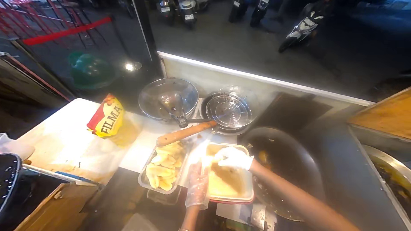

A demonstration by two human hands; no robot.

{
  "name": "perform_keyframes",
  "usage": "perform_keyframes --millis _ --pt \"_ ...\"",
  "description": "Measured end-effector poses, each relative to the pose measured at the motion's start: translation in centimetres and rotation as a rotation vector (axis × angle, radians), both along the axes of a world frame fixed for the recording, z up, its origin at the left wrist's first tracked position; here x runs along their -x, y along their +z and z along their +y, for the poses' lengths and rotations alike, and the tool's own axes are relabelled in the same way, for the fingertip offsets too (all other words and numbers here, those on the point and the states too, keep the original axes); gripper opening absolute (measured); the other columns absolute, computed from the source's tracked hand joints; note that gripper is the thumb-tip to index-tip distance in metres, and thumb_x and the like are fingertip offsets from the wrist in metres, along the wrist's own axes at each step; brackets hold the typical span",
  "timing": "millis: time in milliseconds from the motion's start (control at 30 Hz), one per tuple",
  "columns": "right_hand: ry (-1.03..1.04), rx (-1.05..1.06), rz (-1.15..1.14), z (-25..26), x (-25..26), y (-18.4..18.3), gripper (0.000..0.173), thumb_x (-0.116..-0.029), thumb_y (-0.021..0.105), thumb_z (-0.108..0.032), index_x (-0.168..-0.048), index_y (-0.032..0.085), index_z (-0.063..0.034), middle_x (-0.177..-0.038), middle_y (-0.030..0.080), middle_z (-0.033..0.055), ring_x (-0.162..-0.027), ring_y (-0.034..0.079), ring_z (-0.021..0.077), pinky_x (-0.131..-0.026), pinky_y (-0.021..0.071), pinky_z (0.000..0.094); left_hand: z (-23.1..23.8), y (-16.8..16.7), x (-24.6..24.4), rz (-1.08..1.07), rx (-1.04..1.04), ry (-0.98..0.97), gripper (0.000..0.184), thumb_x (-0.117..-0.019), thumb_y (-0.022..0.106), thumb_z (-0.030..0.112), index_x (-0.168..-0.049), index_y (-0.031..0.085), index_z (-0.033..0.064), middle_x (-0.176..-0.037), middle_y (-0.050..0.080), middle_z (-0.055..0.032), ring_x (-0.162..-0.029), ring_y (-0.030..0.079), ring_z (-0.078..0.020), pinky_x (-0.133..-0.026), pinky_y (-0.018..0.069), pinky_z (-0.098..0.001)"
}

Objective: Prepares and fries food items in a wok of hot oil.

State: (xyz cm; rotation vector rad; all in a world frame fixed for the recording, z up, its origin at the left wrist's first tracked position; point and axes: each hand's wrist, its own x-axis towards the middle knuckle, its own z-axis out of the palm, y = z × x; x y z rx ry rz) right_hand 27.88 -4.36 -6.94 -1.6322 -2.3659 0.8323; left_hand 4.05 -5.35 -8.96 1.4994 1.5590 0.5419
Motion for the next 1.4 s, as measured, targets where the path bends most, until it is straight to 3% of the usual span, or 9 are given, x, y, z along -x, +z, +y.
perform_keyframes --millis 67,167,300,433,600,800,967,1267,1400 --pt "-0.053 0.354 -0.097 0.4 1.3 1.0 0.036 -0.1047 0.056 -0.03 -0.132 0.068 -0.0097 -0.13 0.067 0.0169 -0.125 0.062 0.0326 -0.109 0.0468 0.0546 -0.1 0.1 0.0 -0.019 -0.003 0.002 0.053 -0.0975 0.066 0.028 -0.148 0.057 0.0152 -0.133 0.064 -0.0154 -0.122 0.061 -0.027 -0.107 0.0481 -0.0442" --pt "-0.173 0.314 -0.252 -0.5 2.3 -0.1 0.031 -0.1027 0.053 -0.018 -0.122 0.068 0.0016 -0.129 0.064 0.0244 -0.127 0.06 0.0383 -0.11 0.0457 0.0537 0.0 0.0 -0.1 -0.022 -0.018 0.015 0.053 -0.0958 0.068 0.026 -0.146 0.058 0.015 -0.13 0.065 -0.0149 -0.119 0.062 -0.0267 -0.104 0.0497 -0.0444" --pt "-0.24 0.369 -0.37 -2.2 5.4 -0.7 0.065 -0.0879 0.073 -0.015 -0.147 0.049 -0.0015 -0.147 0.05 0.0264 -0.134 0.052 0.0448 -0.105 0.0471 0.0626 -0.2 -0.2 0.0 0.018 -0.016 0.007 0.052 -0.0967 0.067 0.028 -0.147 0.058 0.0164 -0.133 0.064 -0.0138 -0.122 0.062 -0.026 -0.106 0.0488 -0.0442" --pt "-0.213 0.372 -0.366 -2.3 6.6 -1.6 0.053 -0.095 0.06 -0.002 -0.146 0.052 -0.0108 -0.14 0.058 0.0252 -0.127 0.057 0.0481 -0.096 0.0492 0.0696 -0.2 -0.6 -0.1 0.007 -0.019 0.038 0.052 -0.0959 0.068 0.03 -0.145 0.059 0.016 -0.131 0.065 -0.0131 -0.121 0.062 -0.0258 -0.106 0.0487 -0.0457" --pt "-0.156 0.397 -0.345 -0.5 4.9 -1.5 0.033 -0.0965 0.062 -0.017 -0.124 0.065 -0.0008 -0.125 0.066 0.0252 -0.122 0.061 0.0437 -0.1 0.0496 0.0641 -0.2 -0.5 0.0 -0.009 -0.021 0.017 0.054 -0.0959 0.068 0.03 -0.146 0.057 0.0124 -0.132 0.064 -0.0155 -0.122 0.061 -0.0282 -0.106 0.0482 -0.0466" --pt "-0.099 0.435 -0.398 -0.6 7.1 0.3 0.063 -0.0834 0.08 -0.015 -0.141 0.056 -0.0023 -0.142 0.054 0.0281 -0.131 0.052 0.0487 -0.099 0.0475 0.069 -0.2 -0.3 -0.2 -0.029 -0.008 0.03 0.054 -0.0964 0.068 0.029 -0.147 0.057 0.0135 -0.131 0.065 -0.0155 -0.12 0.062 -0.0274 -0.105 0.0492 -0.0455" --pt "-0.08 0.437 -0.336 -0.7 8.8 -0.5 0.034 -0.1011 0.053 -0.002 -0.134 0.061 0.0023 -0.138 0.059 0.0284 -0.13 0.056 0.0475 -0.105 0.0459 0.0662 -0.3 0.0 -0.1 -0.049 -0.016 0.029 0.054 -0.0965 0.068 0.028 -0.147 0.057 0.0115 -0.132 0.064 -0.0171 -0.121 0.061 -0.0283 -0.106 0.0482 -0.045" --pt "-0.116 0.353 -0.066 0.9 4.8 -2.4 0.026 -0.0901 0.068 -0.029 -0.107 0.069 -0.0091 -0.1 0.07 0.0158 -0.096 0.067 0.0345 -0.082 0.0526 0.0609 -0.2 -0.1 -0.1 -0.048 -0.001 0.028 0.055 -0.0948 0.07 0.029 -0.146 0.057 0.0134 -0.13 0.065 -0.0155 -0.118 0.063 -0.0274 -0.103 0.0511 -0.0454" --pt "-0.175 0.364 0.063 0.7 3.2 -3.1 0.033 -0.0946 0.066 -0.04 -0.109 0.069 -0.0107 -0.101 0.071 0.0122 -0.095 0.069 0.0283 -0.085 0.0547 0.0558 -0.3 -0.2 -0.2 -0.058 -0.008 0.041 0.056 -0.0927 0.072 0.026 -0.145 0.058 0.012 -0.128 0.065 -0.0163 -0.118 0.063 -0.0276 -0.103 0.0509 -0.044"
